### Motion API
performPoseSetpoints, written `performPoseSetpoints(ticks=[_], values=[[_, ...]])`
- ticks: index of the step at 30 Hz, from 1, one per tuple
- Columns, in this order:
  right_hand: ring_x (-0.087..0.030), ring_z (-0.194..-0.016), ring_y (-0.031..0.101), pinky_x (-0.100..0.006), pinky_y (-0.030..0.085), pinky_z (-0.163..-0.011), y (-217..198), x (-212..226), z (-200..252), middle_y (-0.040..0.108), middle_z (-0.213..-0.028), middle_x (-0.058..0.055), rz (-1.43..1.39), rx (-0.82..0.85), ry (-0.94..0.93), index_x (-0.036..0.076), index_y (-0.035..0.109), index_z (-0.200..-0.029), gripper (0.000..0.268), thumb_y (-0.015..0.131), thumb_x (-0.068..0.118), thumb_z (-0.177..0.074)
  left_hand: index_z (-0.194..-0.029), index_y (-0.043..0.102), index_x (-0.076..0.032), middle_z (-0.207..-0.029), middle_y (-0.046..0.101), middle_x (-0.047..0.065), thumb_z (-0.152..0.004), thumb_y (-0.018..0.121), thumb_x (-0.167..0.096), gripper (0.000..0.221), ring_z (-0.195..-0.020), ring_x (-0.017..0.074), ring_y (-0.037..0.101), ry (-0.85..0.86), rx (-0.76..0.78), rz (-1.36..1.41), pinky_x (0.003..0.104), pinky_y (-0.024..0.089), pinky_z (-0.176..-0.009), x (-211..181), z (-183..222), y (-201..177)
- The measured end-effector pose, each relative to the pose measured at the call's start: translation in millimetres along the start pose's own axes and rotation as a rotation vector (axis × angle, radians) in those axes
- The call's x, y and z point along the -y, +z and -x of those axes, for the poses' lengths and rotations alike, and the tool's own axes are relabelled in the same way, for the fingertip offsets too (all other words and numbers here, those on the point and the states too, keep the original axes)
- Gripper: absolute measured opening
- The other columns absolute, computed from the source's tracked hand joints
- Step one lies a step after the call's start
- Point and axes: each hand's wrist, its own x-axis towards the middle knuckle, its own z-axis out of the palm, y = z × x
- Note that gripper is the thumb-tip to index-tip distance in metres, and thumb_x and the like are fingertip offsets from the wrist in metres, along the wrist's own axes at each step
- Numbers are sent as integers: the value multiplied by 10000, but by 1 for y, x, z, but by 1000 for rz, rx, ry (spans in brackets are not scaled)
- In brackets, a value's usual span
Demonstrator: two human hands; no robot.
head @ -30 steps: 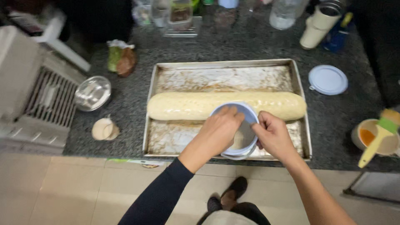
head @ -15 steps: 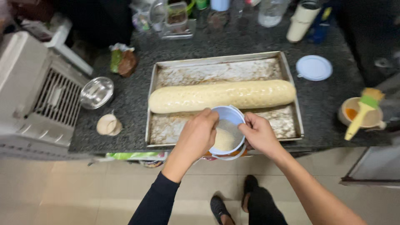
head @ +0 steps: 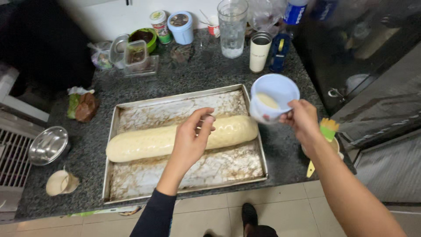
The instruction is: The person brushes egg wash onto a large loaf of dough with a brush and then sprinkles seeds by hand from a bucket before sliding the tray into a rack.
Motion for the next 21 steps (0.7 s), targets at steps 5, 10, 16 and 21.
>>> performPoseSetpoints(ticks=[5, 10, 16, 21], values=[[-261, -700, 714, -418, 665, -721, -18, -36, -108, 560, -707, -75, -271, -57, 156, -1, 527, -929, 88, 552, 83, -938, -1344, 625, -50, -1201, 693, 123, -1019, 576, -227, 373, -862, 172, 729, -9, 7, -190, 282, 594, -720, 0, -12, 2], [-282, -729, 741, -439, 636, -726, -18, -76, -161, 582, -701, -91, -331, -116, 225, -33, 539, -987, 130, 539, 89, -942, -1315, 629, -20, -1250, 687, 109, -1000, 558, -245, 394, -882, 165, 763, -171, -76, -121, 295, 596, -703, 10, -5, -12], [-273, -755, 753, -424, 669, -742, -12, -91, -162, 602, -712, -76, -280, -88, 234, -31, 569, -1080, 174, 529, 98, -970, -1321, 649, -40, -1182, 760, 107, -1026, 562, -261, 378, -889, 151, 763, -237, -133, -100, 281, 598, -751, 23, 1, -22], [-277, -727, 726, -470, 658, -739, 4, -78, -130, 579, -706, -58, -269, -74, 321, 84, 508, -936, 345, 509, 417, -1027, -1134, 675, -5, -1063, 714, 68, -989, 612, -244, 287, -855, 133, 727, -179, -183, -84, 282, 590, -691, 42, 10, -31]])
